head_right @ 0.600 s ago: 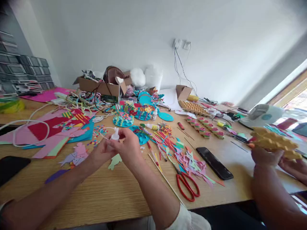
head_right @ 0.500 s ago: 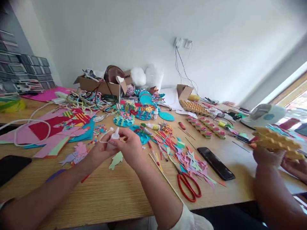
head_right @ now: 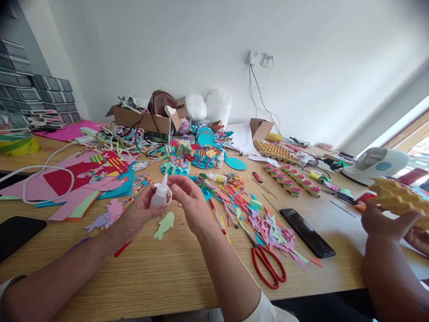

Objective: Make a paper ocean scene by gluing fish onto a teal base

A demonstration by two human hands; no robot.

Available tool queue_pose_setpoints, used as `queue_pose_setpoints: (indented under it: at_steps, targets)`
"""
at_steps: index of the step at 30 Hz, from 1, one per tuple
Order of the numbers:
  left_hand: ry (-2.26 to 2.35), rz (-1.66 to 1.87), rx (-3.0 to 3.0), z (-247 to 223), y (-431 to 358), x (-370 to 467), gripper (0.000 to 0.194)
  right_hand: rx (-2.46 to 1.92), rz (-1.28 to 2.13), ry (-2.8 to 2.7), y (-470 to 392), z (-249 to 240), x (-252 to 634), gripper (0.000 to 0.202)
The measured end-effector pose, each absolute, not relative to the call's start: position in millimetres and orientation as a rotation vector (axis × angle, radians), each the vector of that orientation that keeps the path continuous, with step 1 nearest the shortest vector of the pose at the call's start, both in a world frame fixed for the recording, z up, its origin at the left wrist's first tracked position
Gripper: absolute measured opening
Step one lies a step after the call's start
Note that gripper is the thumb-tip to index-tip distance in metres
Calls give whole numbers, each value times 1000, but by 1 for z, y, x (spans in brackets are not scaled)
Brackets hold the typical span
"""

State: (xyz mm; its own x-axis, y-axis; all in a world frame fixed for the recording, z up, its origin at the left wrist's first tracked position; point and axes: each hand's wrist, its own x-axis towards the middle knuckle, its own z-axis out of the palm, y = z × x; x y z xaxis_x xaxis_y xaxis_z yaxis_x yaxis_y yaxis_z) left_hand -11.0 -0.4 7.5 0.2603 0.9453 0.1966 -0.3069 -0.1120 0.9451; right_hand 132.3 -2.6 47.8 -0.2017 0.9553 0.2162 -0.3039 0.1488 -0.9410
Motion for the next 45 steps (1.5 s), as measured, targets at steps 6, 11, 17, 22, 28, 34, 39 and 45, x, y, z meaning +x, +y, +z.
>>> queue_pose_setpoints:
  at_steps: [6,11,17,22,28,34,39,45]
  targets:
    - [680,1303,1162,9,-1,-9,41,-766,1279,-1233,-7,38,119,42]
    - [673,1269,1149,9,-1,-8,42,-979,1023,-1344,-7,34,107,35]
    - [766,1333,1165,10,-2,-6,40,-1089,601,-1464,-9,32,98,30]
    - [787,1357,1175,6,-2,-4,42,-1093,413,-1475,-14,29,92,18]
    - [701,1341,1144,5,-1,-6,40,-850,810,-1327,-9,25,96,18]
    - [675,1300,1138,7,-3,-8,37,-781,1109,-1215,-5,28,103,30]
    - [670,1305,1155,6,-1,-7,37,-875,1043,-1162,-5,27,97,26]
    - [636,1274,1150,5,0,-10,37,-810,1032,-1144,-4,30,104,35]
